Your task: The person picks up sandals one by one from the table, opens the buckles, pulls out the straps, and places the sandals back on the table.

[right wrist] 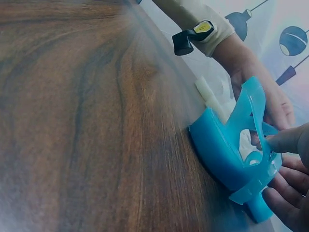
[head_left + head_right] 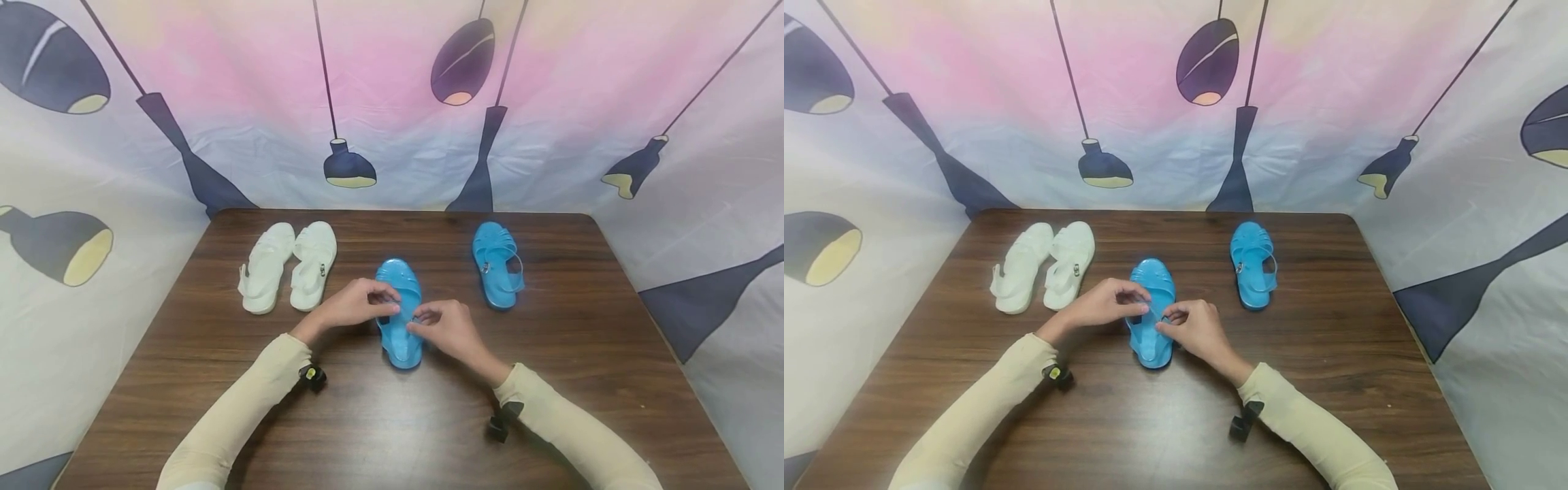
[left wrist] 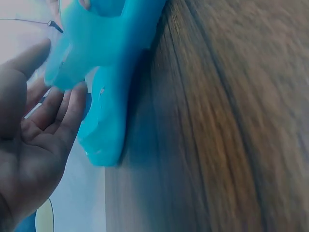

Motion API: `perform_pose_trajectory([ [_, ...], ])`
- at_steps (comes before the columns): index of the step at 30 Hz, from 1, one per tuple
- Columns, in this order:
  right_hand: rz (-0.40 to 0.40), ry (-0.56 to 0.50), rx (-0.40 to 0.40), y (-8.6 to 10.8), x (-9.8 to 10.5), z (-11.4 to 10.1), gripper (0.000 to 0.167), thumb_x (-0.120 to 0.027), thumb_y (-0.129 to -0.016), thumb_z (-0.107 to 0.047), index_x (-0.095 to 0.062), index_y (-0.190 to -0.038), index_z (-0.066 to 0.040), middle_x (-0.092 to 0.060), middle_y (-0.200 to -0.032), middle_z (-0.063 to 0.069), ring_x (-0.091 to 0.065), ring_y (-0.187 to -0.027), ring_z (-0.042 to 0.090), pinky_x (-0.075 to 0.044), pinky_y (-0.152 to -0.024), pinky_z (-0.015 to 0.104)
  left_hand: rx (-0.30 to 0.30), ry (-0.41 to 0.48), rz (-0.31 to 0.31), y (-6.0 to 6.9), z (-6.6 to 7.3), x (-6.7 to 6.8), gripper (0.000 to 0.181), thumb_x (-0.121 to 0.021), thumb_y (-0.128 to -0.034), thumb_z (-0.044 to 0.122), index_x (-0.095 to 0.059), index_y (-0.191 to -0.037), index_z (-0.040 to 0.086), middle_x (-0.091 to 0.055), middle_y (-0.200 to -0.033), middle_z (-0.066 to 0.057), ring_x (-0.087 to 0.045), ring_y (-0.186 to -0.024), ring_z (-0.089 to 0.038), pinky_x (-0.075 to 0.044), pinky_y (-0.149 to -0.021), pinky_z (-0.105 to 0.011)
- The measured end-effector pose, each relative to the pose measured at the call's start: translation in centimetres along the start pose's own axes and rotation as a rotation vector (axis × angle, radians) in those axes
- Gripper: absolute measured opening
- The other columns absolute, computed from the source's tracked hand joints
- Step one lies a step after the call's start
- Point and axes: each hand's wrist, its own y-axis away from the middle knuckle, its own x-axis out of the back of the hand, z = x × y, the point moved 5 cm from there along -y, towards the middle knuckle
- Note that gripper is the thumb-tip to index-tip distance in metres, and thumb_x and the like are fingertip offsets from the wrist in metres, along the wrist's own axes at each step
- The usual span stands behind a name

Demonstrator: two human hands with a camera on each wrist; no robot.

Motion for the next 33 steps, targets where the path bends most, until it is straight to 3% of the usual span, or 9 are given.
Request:
perform_pose_trajectory([
  [4, 0.006, 0.002, 0.006, 0.0, -0.1, 0.0, 0.021, -0.089, -0.08, -0.022, -0.08, -0.095, -0.011, -0.076, -0.083, -0.004, -0.07, -0.071, 0.004, -0.059, -0.065, 0.023, 0.0, 0.007, -0.037, -0.7, 0.4, -0.7, 0.033, -0.072, -0.0971, 0.033, -0.071, -0.123, 0.013, -0.073, -0.109, 0.008, -0.068, -0.103, -0.007, -0.057, -0.091, -0.029],
  [10, 0.01, -0.013, -0.002, 0.0, -0.2, 0.0, 0.021, -0.089, -0.081, -0.023, -0.08, -0.096, -0.011, -0.077, -0.085, -0.003, -0.07, -0.071, 0.004, -0.059, -0.065, 0.022, -0.055, -0.041, -0.111, -1.3, 0.7, -1.5, 0.015, -0.073, -0.0972, 0.029, -0.076, -0.11, 0.022, -0.074, -0.105, 0.013, -0.066, -0.098, -0.006, -0.057, -0.086, -0.028],
  [17, 0.025, -0.031, -0.005, 0.1, -0.1, -0.1, 0.021, -0.089, -0.08, -0.023, -0.079, -0.094, -0.011, -0.077, -0.084, -0.003, -0.071, -0.072, 0.005, -0.059, -0.065, 0.022, -0.027, -0.053, -0.083, -1.3, 0.5, -1.2, 0.015, -0.075, -0.0951, 0.026, -0.077, -0.109, 0.022, -0.075, -0.106, 0.012, -0.067, -0.1, -0.006, -0.057, -0.086, -0.027],
  [25, 0.038, -0.04, -0.019, 0.4, 0.0, 0.1, 0.021, -0.09, -0.08, -0.023, -0.079, -0.094, -0.012, -0.077, -0.086, -0.003, -0.072, -0.075, 0.007, -0.061, -0.068, 0.025, -0.041, -0.051, -0.013, -0.5, 0.0, 0.3, 0.02, -0.075, -0.0954, 0.025, -0.077, -0.113, 0.015, -0.076, -0.11, 0.005, -0.069, -0.101, -0.008, -0.058, -0.087, -0.028],
  [33, 0.041, -0.023, -0.002, 0.5, -0.1, -0.1, 0.02, -0.089, -0.081, -0.023, -0.079, -0.095, -0.013, -0.076, -0.085, -0.004, -0.071, -0.074, 0.005, -0.06, -0.067, 0.024, -0.038, -0.086, -0.031, -0.3, 0.2, 0.6, 0.024, -0.073, -0.0969, 0.031, -0.075, -0.113, 0.013, -0.074, -0.107, 0.007, -0.067, -0.095, -0.009, -0.058, -0.084, -0.029],
])
